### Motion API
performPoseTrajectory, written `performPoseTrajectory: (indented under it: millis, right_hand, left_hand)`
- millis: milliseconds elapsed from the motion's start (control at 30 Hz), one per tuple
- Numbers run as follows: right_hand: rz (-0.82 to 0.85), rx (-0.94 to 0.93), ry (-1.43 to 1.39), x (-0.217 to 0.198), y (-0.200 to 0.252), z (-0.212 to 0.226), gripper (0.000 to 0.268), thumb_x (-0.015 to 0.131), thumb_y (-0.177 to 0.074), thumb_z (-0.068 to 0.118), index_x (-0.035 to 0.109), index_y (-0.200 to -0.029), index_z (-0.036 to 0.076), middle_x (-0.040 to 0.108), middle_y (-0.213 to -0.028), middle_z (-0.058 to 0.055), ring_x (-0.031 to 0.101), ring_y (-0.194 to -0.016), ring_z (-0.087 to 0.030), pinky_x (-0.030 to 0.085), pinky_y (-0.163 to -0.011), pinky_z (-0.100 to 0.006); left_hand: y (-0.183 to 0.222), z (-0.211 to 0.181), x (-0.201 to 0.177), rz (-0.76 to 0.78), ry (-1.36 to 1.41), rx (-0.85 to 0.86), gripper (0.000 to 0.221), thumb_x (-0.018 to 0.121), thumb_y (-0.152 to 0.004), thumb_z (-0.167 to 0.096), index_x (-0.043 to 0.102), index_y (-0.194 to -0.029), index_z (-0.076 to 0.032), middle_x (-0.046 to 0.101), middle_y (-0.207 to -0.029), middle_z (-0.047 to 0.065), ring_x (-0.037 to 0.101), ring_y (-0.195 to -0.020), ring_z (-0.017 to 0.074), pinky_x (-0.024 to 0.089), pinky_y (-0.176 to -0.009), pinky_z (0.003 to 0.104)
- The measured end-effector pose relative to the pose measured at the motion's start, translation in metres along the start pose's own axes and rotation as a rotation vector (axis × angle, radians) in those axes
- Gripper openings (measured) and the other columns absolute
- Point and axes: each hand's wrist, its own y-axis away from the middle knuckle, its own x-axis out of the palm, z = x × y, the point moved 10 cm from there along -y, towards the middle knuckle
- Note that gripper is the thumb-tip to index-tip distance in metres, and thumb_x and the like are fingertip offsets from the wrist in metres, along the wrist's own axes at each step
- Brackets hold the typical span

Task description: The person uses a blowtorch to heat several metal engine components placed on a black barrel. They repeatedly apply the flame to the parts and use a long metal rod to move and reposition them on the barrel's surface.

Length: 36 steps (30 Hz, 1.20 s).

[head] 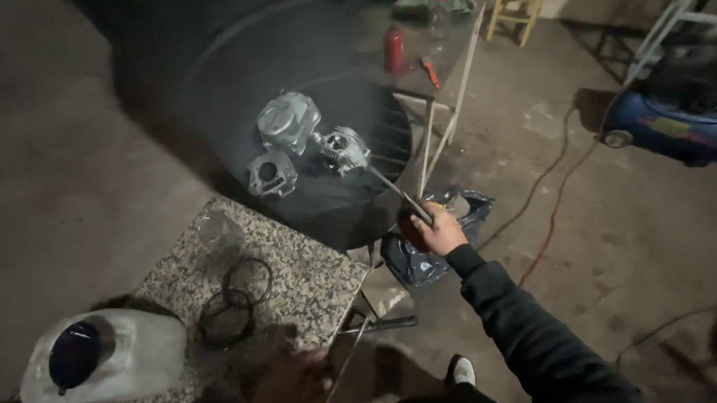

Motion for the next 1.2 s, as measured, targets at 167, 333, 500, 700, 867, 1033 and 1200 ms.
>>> performPoseTrajectory:
  millis: [167, 333, 500, 700, 867, 1033, 1200]
  right_hand:
    - [0.054, -0.116, -0.079, -0.036, -0.01, 0.016, 0.05, 0.07, -0.095, 0.029, 0.061, -0.136, 0.001, 0.07, -0.121, -0.025, 0.067, -0.114, -0.039, 0.052, -0.096, -0.042]
    - [0.151, 0.058, -0.369, -0.054, -0.008, -0.049, 0.039, 0.068, -0.101, 0.026, 0.068, -0.131, 0.0, 0.072, -0.104, -0.016, 0.067, -0.098, -0.021, 0.053, -0.091, -0.033]
    - [0.026, 0.137, -0.61, -0.091, 0.023, -0.106, 0.042, 0.065, -0.099, 0.019, 0.063, -0.134, -0.003, 0.07, -0.111, -0.004, 0.062, -0.101, -0.011, 0.05, -0.089, -0.027]
    - [-0.001, 0.403, -0.901, -0.102, 0.054, -0.137, 0.031, 0.06, -0.102, 0.016, 0.066, -0.125, -0.005, 0.065, -0.081, -0.011, 0.061, -0.065, -0.022, 0.048, -0.059, -0.036]
    - [-0.038, 0.479, -0.647, -0.114, 0.081, -0.18, 0.021, 0.062, -0.101, 0.016, 0.066, -0.104, -0.004, 0.059, -0.082, -0.007, 0.054, -0.074, -0.015, 0.045, -0.067, -0.033]
    - [-0.084, 0.488, -0.533, -0.123, 0.067, -0.163, 0.022, 0.065, -0.095, 0.017, 0.067, -0.103, -0.003, 0.059, -0.083, -0.004, 0.053, -0.074, -0.013, 0.044, -0.066, -0.033]
    - [0.034, 0.523, -0.574, -0.105, 0.044, -0.163, 0.022, 0.067, -0.097, 0.02, 0.067, -0.099, -0.002, 0.058, -0.077, -0.005, 0.051, -0.069, -0.013, 0.045, -0.062, -0.034]
  left_hand:
    - [-0.072, -0.088, -0.15, -0.007, -0.01, -0.067, 0.042, 0.069, -0.093, -0.038, 0.06, -0.129, -0.016, 0.068, -0.114, 0.013, 0.066, -0.1, 0.0335, 0.056, -0.08, 0.048]
    - [-0.165, -0.004, -0.058, 0.564, 1.387, 0.112, 0.044, 0.06, -0.104, -0.03, 0.05, -0.14, -0.006, 0.062, -0.112, 0.02, 0.062, -0.096, 0.0338, 0.051, -0.082, 0.05]
    - [-0.29, 0.039, -0.152, 0.52, 1.731, 0.306, 0.057, 0.062, -0.102, -0.027, 0.039, -0.149, -0.005, 0.054, -0.122, 0.022, 0.054, -0.104, 0.0355, 0.046, -0.089, 0.052]
    - [-0.395, -0.06, -0.408, -0.34, -0.615, 0.084, 0.121, 0.092, -0.069, -0.035, 0.015, -0.162, -0.028, 0.027, -0.166, 0.01, 0.033, -0.148, 0.0393, 0.038, -0.112, 0.058]
    - [-0.491, -0.022, -0.396, 0.091, -0.84, 0.144, 0.129, 0.095, -0.063, -0.026, 0.013, -0.162, -0.032, 0.016, -0.169, 0.007, 0.025, -0.151, 0.0344, 0.033, -0.114, 0.056]
    - [-0.484, -0.037, -0.398, 0.157, -0.785, 0.364, 0.126, 0.094, -0.061, -0.044, 0.022, -0.161, -0.017, 0.042, -0.151, 0.015, 0.045, -0.135, 0.0374, 0.043, -0.113, 0.051]
    - [-0.499, -0.01, -0.398, -0.061, -0.542, -0.032, 0.128, 0.093, -0.061, -0.058, 0.025, -0.16, -0.015, 0.043, -0.147, 0.019, 0.046, -0.131, 0.0397, 0.044, -0.107, 0.055]
